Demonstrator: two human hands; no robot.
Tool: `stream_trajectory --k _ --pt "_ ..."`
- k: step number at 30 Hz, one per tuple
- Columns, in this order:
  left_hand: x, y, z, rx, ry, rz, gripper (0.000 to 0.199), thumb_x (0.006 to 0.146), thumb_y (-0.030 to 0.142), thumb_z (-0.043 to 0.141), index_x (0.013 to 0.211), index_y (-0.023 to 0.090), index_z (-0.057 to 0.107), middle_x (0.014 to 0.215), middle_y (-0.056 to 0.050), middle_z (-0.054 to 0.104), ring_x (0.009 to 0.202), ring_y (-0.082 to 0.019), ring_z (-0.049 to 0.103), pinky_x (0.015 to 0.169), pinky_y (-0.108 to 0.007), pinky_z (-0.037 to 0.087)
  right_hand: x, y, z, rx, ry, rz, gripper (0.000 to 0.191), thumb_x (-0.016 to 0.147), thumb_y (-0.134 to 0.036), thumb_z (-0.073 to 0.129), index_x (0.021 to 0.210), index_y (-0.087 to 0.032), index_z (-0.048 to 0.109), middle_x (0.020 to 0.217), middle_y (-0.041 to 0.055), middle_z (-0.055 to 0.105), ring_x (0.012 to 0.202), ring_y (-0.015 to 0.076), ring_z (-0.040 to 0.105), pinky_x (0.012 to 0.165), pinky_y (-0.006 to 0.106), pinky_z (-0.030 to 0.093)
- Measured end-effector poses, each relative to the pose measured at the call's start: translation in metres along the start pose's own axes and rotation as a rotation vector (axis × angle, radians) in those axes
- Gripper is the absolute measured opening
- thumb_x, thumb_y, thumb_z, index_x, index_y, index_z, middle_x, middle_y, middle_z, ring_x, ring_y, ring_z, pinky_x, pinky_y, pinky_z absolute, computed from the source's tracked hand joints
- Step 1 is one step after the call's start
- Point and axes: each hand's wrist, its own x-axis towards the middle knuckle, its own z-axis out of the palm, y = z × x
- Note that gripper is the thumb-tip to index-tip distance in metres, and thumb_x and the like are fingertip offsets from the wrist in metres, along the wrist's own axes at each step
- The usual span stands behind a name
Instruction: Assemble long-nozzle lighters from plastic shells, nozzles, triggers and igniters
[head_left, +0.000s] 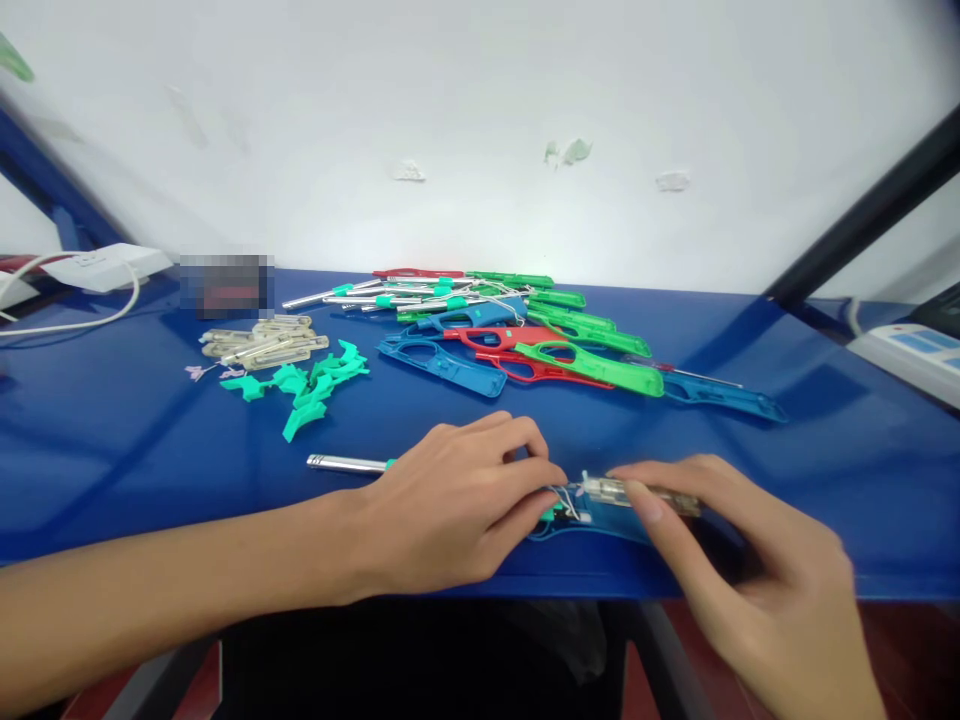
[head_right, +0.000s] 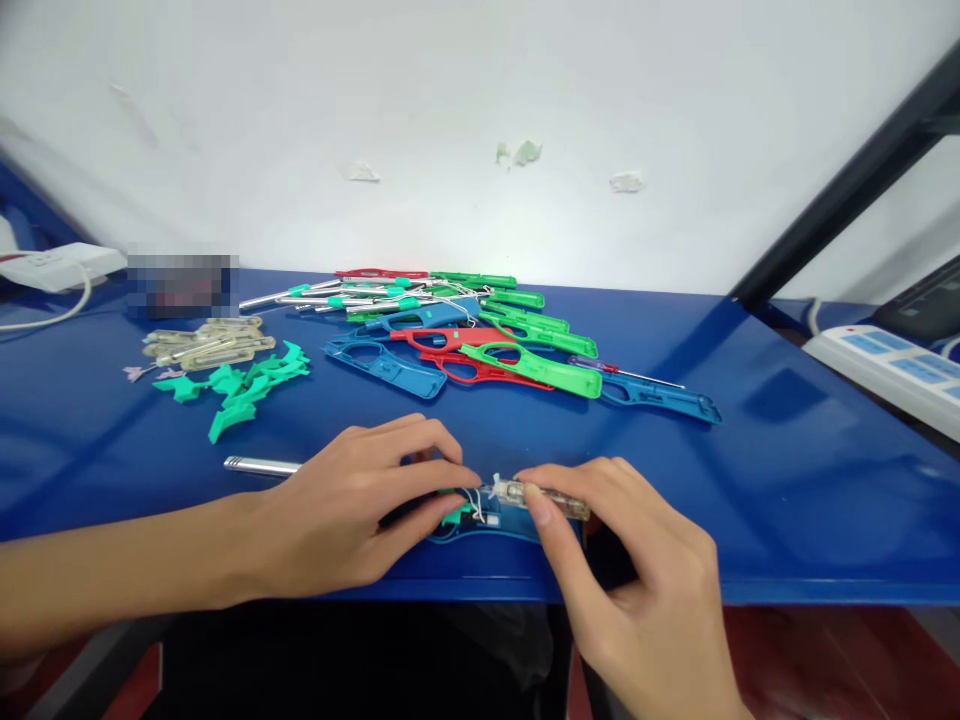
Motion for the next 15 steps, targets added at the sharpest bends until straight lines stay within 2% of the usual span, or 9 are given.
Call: stream_trajectory --k 5,15 --pt "0.0017 -0.0007 -0.0001 -0.003 -0.006 -0.006 0.026 0.112 0.023 0.051 0.118 0.018 0.076 0.109 -0.004 0.069 0.090 -0.017 0.066 0.066 -0.030 0.047 -0.0007 0.0007 0.0005 0.004 -0.014 -0.006 0.009 0.101 -0.029 0.069 0.105 -0.033 0.076 0.098 -0.0024 0.080 0.084 0.0190 0.075 0.076 0.032 0.057" --pt "0.0076 0.0033 -0.0003 0.016 -0.023 -0.042 0.026 0.111 0.024 0.053 0.114 0.018 0.078 0.109 -0.005 0.069 0.086 -0.018 0.066 0.063 -0.031 0.045 0.0001 -0.0006 0.0005 0.002 -0.026 -0.028 0.010 0.101 -0.028 0.069 0.106 -0.033 0.077 0.098 -0.0013 0.080 0.083 0.0198 0.074 0.073 0.033 0.057"
